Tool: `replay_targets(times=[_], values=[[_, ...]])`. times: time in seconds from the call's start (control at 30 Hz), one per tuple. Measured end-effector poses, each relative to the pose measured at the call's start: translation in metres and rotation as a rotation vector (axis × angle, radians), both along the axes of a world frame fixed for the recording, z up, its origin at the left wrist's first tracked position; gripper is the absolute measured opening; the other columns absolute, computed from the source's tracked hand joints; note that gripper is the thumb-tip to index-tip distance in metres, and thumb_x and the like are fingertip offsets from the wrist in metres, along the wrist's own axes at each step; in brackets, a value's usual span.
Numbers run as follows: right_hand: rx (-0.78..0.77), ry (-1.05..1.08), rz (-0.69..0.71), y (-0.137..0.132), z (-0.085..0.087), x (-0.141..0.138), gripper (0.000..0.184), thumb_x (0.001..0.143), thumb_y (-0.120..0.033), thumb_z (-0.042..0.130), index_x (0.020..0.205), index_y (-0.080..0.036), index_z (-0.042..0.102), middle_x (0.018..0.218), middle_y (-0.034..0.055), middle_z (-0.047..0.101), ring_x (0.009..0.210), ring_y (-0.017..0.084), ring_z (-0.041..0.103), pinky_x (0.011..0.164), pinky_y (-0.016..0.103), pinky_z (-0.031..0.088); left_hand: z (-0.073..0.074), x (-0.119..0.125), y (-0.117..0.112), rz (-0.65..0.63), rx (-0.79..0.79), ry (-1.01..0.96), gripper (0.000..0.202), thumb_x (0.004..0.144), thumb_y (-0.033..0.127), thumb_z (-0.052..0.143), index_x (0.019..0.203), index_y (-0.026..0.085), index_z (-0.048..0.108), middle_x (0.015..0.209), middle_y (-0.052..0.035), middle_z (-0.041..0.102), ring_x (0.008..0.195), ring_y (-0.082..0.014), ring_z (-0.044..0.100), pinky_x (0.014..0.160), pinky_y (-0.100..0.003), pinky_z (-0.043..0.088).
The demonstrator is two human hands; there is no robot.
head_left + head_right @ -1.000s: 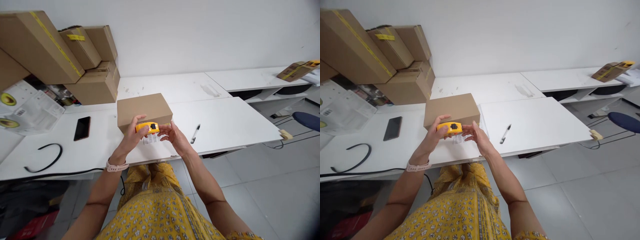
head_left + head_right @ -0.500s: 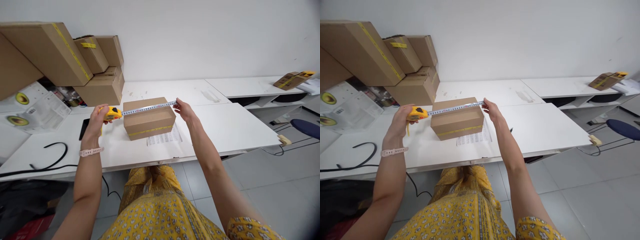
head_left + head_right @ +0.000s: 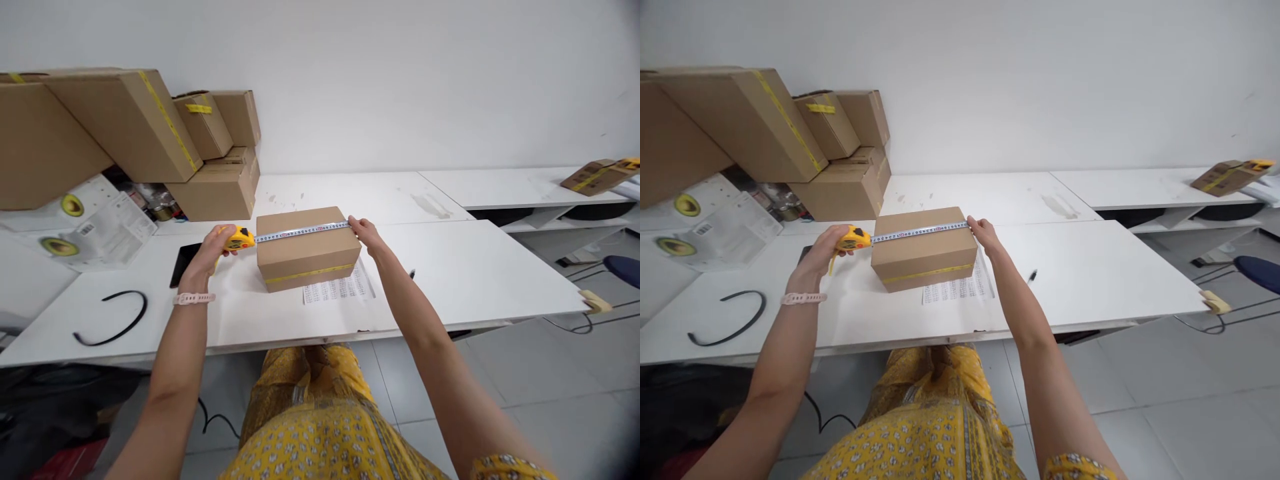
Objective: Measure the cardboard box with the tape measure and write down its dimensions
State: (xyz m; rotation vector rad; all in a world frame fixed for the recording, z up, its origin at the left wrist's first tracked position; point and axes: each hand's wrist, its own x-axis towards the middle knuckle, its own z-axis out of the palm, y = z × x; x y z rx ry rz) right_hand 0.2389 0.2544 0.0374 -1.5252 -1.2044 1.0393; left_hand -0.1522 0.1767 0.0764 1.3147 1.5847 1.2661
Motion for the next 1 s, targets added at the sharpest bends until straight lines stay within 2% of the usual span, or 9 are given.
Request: replay_targets(times=[0.13, 0.33, 0.63, 1.0], values=[[-0.075, 0.035, 0.074, -0.004, 0.004, -0.003, 0.043, 0.082, -0.061, 0.068, 0.079, -0.02, 0.056, 0.088, 0.0046, 0.066, 0.077, 0.016, 0.056, 0.065, 0.027, 0.04, 0.001, 0.012, 0.001, -0.022, 0.003, -0.025, 0.052, 0.074, 0.059, 0.066, 0.104, 0.017, 0.062, 0.084, -0.0021, 0.067, 0.059, -0.0123, 0.055, 0.053, -0.024, 0.036], [-0.146, -0.01, 0.022, -0.002, 0.015, -0.009, 0.036, 0.079, -0.048, 0.073, 0.072, -0.021, 0.051, 0.076, 0.0, 0.059, 0.068, 0.013, 0.05, 0.057, 0.026, 0.035, -0.001, 0.012, -0.001, -0.049, 0.007, -0.039, 0.044, 0.078, 0.058, 0.063, 0.097, 0.018, 0.062, 0.086, -0.0026, 0.066, 0.063, -0.0128, 0.057, 0.054, -0.024, 0.039], [-0.127, 0.011, -0.029, -0.014, 0.02, -0.012, 0.04, 0.078, -0.047, 0.075, 0.066, -0.021, 0.046, 0.068, -0.0026, 0.053, 0.063, 0.01, 0.042, 0.055, 0.026, 0.032, -0.001, 0.001, 0.001, -0.11, -0.015, -0.032, 0.046, 0.08, 0.06, 0.062, 0.099, 0.018, 0.063, 0.088, -0.0036, 0.068, 0.06, -0.0125, 0.056, 0.054, -0.026, 0.039], [-0.104, 0.048, -0.036, -0.004, 0.009, -0.008, 0.038, 0.077, -0.046, 0.076, 0.067, -0.021, 0.05, 0.067, -0.0022, 0.054, 0.062, 0.011, 0.045, 0.052, 0.025, 0.032, 0.0, 0.0, 0.001, -0.113, -0.038, -0.041, 0.046, 0.079, 0.062, 0.063, 0.094, 0.018, 0.061, 0.086, -0.0032, 0.068, 0.058, -0.0124, 0.055, 0.053, -0.026, 0.037]])
